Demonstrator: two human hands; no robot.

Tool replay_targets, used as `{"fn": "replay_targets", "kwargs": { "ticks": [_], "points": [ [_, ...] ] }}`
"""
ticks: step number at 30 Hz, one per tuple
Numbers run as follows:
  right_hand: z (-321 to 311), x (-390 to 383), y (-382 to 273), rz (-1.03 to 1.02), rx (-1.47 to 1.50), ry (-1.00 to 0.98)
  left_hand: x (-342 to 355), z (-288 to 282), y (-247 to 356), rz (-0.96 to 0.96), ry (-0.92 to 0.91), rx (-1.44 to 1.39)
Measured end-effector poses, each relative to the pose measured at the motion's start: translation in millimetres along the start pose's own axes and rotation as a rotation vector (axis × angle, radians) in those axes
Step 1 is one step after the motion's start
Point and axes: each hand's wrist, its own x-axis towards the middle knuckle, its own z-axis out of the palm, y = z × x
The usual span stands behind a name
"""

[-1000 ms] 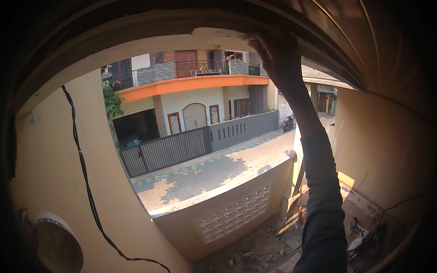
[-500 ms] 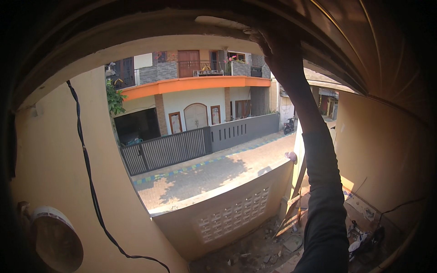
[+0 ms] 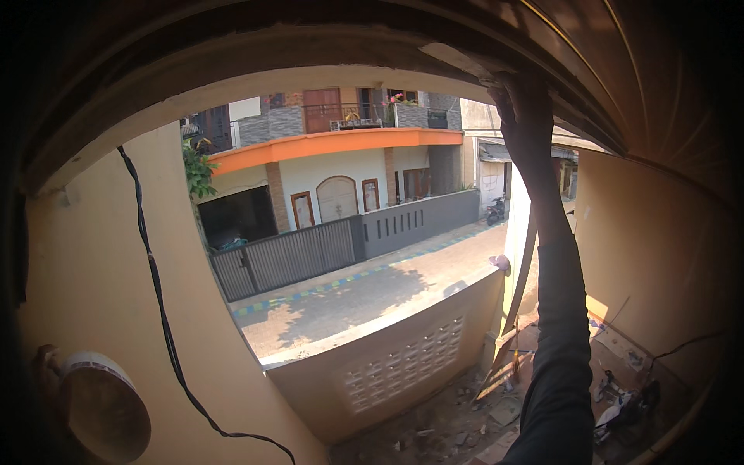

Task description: The person applies a beige paste to the upper curved wall section near a window arch using a sponge and hands. They repeatedly dab and smooth the material along the arch, occasionally retrieving more paste from a bucket and using a sponge to spread it.

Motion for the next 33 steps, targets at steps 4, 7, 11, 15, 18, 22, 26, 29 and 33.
{"fn": "replay_targets", "kwargs": {
  "ticks": [4,7,11,15,18,22,26,29,33],
  "points": [
    [7,37,-67,-0.045,0.009,-0.039,-2,-2,-6,-0.027,-0.012,-0.061],
    [25,72,-120,-0.148,0.106,0.069,6,10,8,0.156,0.216,0.006],
    [27,88,-140,-0.081,0.184,0.059,1,-6,5,-0.018,0.019,-0.006],
    [29,66,-93,-0.072,0.050,0.042,3,-4,16,-0.017,0.035,0.100],
    [21,44,-41,-0.077,-0.006,0.022,1,7,5,0.278,0.357,0.193],
    [17,7,15,-0.025,-0.032,-0.003,6,-9,20,0.307,0.382,0.237],
    [7,-19,65,0.014,-0.125,-0.045,4,-3,9,0.073,0.108,0.020],
    [-5,-23,29,0.097,0.003,0.008,3,-3,11,0.084,0.147,0.011],
    [-3,-7,-44,0.158,0.211,-0.034,6,-6,21,0.099,0.171,-0.018]
  ]
}}
